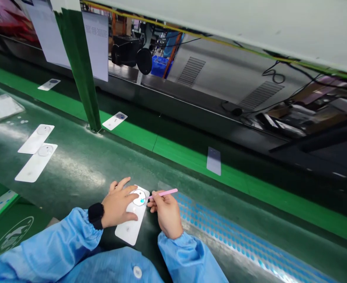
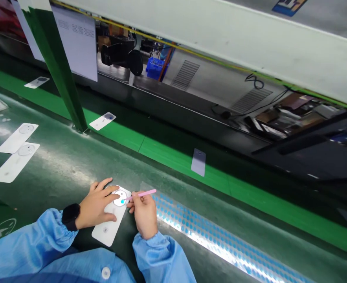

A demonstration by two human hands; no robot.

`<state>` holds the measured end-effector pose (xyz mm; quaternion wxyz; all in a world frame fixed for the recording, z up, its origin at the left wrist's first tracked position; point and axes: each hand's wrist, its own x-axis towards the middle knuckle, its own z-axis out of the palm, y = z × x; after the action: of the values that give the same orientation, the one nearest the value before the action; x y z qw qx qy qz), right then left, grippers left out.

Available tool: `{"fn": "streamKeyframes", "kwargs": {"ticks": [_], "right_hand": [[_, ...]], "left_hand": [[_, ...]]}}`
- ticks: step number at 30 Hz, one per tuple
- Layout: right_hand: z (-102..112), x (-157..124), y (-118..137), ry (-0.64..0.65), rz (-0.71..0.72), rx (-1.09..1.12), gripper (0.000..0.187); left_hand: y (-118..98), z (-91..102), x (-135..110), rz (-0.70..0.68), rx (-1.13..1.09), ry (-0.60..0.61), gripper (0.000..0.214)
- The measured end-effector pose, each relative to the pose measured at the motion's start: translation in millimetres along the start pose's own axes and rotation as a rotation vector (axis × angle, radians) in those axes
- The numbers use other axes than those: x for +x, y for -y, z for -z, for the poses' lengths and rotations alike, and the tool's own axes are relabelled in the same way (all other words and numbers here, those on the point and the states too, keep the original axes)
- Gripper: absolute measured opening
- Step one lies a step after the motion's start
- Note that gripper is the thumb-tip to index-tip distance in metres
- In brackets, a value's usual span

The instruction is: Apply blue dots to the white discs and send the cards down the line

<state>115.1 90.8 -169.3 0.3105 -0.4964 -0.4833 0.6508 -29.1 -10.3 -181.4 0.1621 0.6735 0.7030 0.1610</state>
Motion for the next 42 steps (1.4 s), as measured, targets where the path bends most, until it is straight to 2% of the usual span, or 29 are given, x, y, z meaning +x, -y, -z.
{"fn": "streamKeyframes", "kwargs": {"ticks": [6, 18, 27, 42], "right_hand": [[0, 5, -2, -0.041, -0.034, -0.008, 0.043], [-3, 7, 8, -0.036, -0.119, -0.026, 0.045], [-3, 5, 7, -0.046, -0.097, -0.047, 0.047], [-3, 6, 1, -0.058, -0.060, -0.091, 0.049]], "left_hand": [[-1, 0.2, 0, -0.014, -0.004, 0.004, 0.057], [-1, -0.8, 0, -0.014, -0.017, -0.001, 0.056], [-2, -0.9, -1, -0.024, -0.010, -0.039, 0.054], [-4, 0.4, -1, 0.010, 0.005, -0.012, 0.055]]}}
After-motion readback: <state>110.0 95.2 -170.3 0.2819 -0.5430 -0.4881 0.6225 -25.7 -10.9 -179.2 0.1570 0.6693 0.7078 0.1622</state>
